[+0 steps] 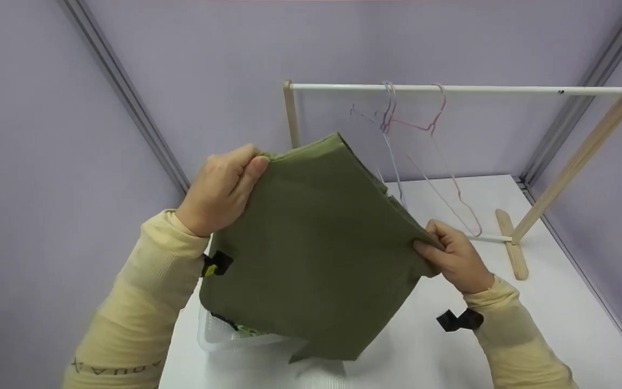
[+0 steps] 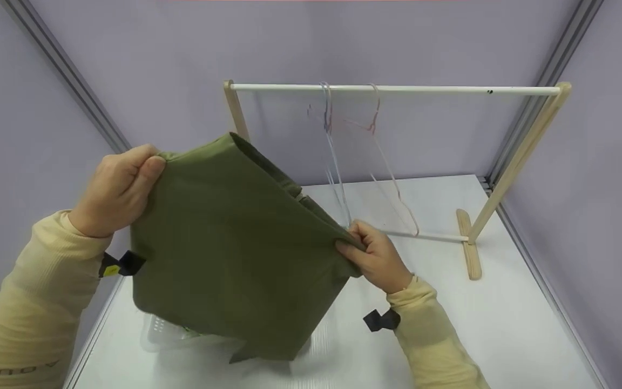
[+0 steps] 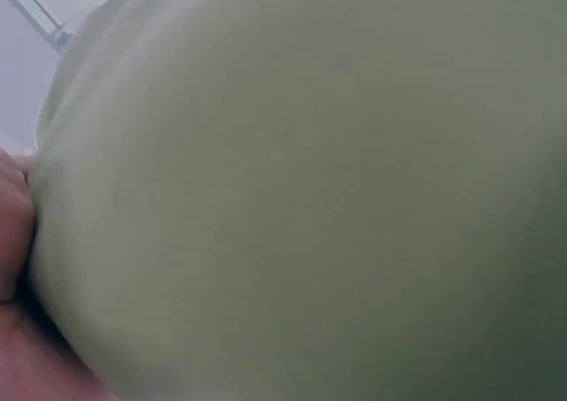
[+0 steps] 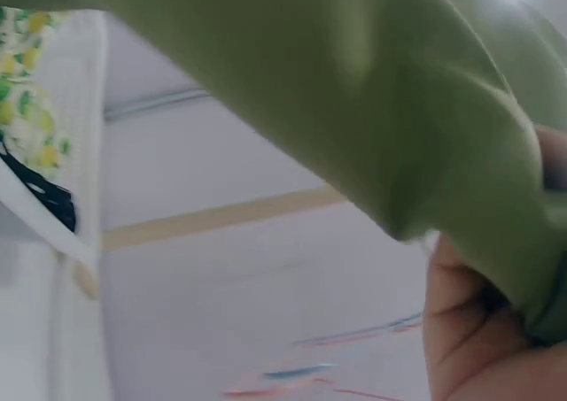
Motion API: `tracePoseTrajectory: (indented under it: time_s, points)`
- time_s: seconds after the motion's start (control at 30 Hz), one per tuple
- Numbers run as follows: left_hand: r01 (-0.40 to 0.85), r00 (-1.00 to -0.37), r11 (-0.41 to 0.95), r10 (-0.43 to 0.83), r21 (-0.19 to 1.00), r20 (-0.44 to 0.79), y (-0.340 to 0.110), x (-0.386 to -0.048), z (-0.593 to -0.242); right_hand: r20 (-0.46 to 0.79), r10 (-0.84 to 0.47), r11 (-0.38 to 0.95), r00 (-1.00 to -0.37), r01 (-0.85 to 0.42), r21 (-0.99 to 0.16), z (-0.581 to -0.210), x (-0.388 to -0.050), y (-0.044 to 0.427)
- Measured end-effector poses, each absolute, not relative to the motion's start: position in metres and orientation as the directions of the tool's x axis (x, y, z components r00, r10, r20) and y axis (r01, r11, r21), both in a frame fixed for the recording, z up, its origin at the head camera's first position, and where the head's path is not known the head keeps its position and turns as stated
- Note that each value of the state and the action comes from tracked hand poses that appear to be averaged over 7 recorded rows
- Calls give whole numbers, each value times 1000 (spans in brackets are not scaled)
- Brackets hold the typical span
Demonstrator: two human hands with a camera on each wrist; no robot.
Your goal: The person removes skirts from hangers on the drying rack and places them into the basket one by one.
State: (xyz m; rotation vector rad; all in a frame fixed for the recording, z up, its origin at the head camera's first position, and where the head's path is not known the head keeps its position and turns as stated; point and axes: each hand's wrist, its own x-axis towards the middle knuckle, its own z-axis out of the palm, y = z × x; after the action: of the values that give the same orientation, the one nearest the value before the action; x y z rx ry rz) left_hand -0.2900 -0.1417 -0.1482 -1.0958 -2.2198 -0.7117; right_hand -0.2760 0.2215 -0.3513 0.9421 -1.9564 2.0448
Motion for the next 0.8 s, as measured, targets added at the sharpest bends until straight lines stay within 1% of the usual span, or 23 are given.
tracePoseTrajectory:
  time_s: [0.07,0.17,0.3,0.37,0.47,0.57,0.67,0.8]
  points:
    - [821,-528,518,529,241,664,-145,-290,-152,544,-242,-145,-804,-524,-839,-343,-273,229]
    - [811,-557,517,542,273,629,-150,-289,-158,567,-176,-164,-805,-544,-823,-331,-270,237]
    - [799,-584,524,559,295,589,-153,-289,-164,612,-140,-179,-779,-588,-789,-319,-270,245]
    - [794,-594,525,562,306,576,-154,-289,-168,633,-129,-162,-763,-614,-773,-315,-270,249]
    - [795,-591,525,558,304,583,-155,-291,-175,663,-126,-153,-738,-646,-748,-311,-270,252]
    - [803,-572,528,548,277,610,-154,-292,-182,683,-134,-157,-718,-665,-730,-306,-269,253]
    - [809,-556,525,535,266,636,-151,-293,-188,698,-162,-170,-698,-677,-716,-300,-265,252]
    - [817,-547,509,531,273,647,-143,-292,-195,719,-193,-156,-668,-703,-694,-289,-259,249]
